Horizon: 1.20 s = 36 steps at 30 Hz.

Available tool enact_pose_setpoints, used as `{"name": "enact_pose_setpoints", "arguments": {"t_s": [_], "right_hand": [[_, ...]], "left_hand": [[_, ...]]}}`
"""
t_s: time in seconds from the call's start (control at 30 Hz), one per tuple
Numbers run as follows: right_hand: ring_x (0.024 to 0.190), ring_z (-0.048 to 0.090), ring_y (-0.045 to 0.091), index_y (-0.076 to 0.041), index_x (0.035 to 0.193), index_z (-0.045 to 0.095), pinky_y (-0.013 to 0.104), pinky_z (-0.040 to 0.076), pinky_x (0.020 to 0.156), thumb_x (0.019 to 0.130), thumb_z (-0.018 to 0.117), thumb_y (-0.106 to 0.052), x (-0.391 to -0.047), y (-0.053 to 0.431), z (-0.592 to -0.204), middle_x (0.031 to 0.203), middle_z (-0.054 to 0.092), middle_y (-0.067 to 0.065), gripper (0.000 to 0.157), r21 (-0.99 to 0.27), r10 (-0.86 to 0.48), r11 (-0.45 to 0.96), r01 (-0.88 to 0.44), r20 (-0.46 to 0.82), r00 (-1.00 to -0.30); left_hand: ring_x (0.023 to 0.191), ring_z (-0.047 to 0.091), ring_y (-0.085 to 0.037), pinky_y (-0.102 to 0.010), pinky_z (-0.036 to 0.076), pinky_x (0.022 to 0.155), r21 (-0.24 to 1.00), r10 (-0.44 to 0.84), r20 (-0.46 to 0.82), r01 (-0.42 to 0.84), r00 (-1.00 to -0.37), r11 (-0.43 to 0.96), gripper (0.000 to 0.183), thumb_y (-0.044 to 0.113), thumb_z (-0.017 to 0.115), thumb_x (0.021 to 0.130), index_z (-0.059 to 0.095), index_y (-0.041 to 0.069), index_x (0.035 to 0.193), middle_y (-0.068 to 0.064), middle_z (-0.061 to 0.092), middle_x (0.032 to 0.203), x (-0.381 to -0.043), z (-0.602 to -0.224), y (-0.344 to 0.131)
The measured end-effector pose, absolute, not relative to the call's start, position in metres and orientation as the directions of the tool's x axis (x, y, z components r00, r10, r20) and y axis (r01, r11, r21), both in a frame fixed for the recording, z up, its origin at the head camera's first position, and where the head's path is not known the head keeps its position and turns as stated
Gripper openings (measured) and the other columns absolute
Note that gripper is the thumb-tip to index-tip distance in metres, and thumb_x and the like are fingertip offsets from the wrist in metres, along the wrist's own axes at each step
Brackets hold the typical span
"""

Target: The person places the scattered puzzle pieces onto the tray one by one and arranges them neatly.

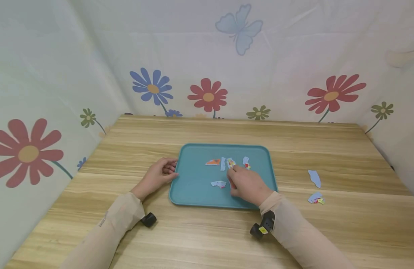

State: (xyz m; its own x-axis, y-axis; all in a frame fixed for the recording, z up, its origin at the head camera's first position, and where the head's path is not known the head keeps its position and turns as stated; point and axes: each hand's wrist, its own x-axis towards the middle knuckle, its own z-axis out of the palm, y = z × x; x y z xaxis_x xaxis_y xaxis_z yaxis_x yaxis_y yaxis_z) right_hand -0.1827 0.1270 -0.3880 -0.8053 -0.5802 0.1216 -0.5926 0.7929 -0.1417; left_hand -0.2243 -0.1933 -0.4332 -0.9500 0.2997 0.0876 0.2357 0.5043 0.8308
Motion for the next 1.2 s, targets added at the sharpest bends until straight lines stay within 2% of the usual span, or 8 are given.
{"name": "enact_pose_setpoints", "arguments": {"t_s": [0.3, 0.5, 0.7, 0.83, 1.2], "right_hand": [[0.065, 0.043, 0.008, -0.013, 0.084, 0.058, 0.02, 0.04, 0.053, 0.073, 0.071, -0.011, -0.183, 0.13, -0.386, 0.08, 0.051, -0.003, 0.017, -0.162, -0.587, 0.784, -0.6, 0.124, -0.8], [0.075, 0.054, 0.01, -0.012, 0.093, 0.063, 0.025, 0.05, 0.059, 0.077, 0.071, -0.016, -0.183, 0.132, -0.379, 0.089, 0.061, -0.001, 0.018, -0.185, -0.561, 0.798, -0.574, 0.12, -0.819], [0.083, 0.064, 0.017, -0.007, 0.102, 0.066, 0.034, 0.057, 0.068, 0.082, 0.073, -0.024, -0.181, 0.137, -0.37, 0.097, 0.066, 0.005, 0.027, -0.21, -0.539, 0.808, -0.551, 0.116, -0.834], [0.086, 0.064, 0.018, -0.007, 0.105, 0.065, 0.035, 0.057, 0.07, 0.081, 0.074, -0.022, -0.181, 0.144, -0.363, 0.099, 0.066, 0.006, 0.03, -0.23, -0.506, 0.829, -0.51, 0.081, -0.859], [0.084, 0.062, 0.022, -0.002, 0.11, 0.062, 0.033, 0.055, 0.067, 0.084, 0.071, -0.016, -0.178, 0.163, -0.35, 0.104, 0.065, 0.011, 0.031, -0.31, -0.463, 0.827, -0.468, 0.095, -0.881]], "left_hand": [[0.096, 0.061, -0.024, -0.029, 0.056, 0.084, 0.832, 0.292, 0.08, 0.225, -0.953, 0.507, 0.052, 0.005, 0.071, 0.085, 0.051, -0.005, 0.132, -0.02, 0.057, 0.114, -0.225, -0.435, -0.192], [0.098, 0.061, -0.028, -0.036, 0.056, 0.086, 0.838, 0.288, 0.073, 0.215, -0.955, 0.502, 0.055, 0.003, 0.071, 0.085, 0.048, -0.007, 0.134, -0.022, 0.056, 0.117, -0.225, -0.435, -0.191], [0.095, 0.061, -0.024, -0.029, 0.056, 0.083, 0.833, 0.294, 0.082, 0.227, -0.952, 0.505, 0.051, 0.004, 0.07, 0.086, 0.05, -0.006, 0.132, -0.02, 0.056, 0.114, -0.224, -0.434, -0.193], [0.095, 0.061, -0.023, -0.028, 0.056, 0.083, 0.835, 0.296, 0.083, 0.228, -0.952, 0.5, 0.051, 0.004, 0.07, 0.086, 0.051, -0.005, 0.132, -0.02, 0.056, 0.114, -0.223, -0.434, -0.193], [0.095, 0.061, -0.024, -0.028, 0.056, 0.083, 0.842, 0.299, 0.088, 0.232, -0.95, 0.488, 0.051, 0.004, 0.07, 0.085, 0.051, -0.006, 0.131, -0.02, 0.056, 0.114, -0.224, -0.435, -0.193]]}}
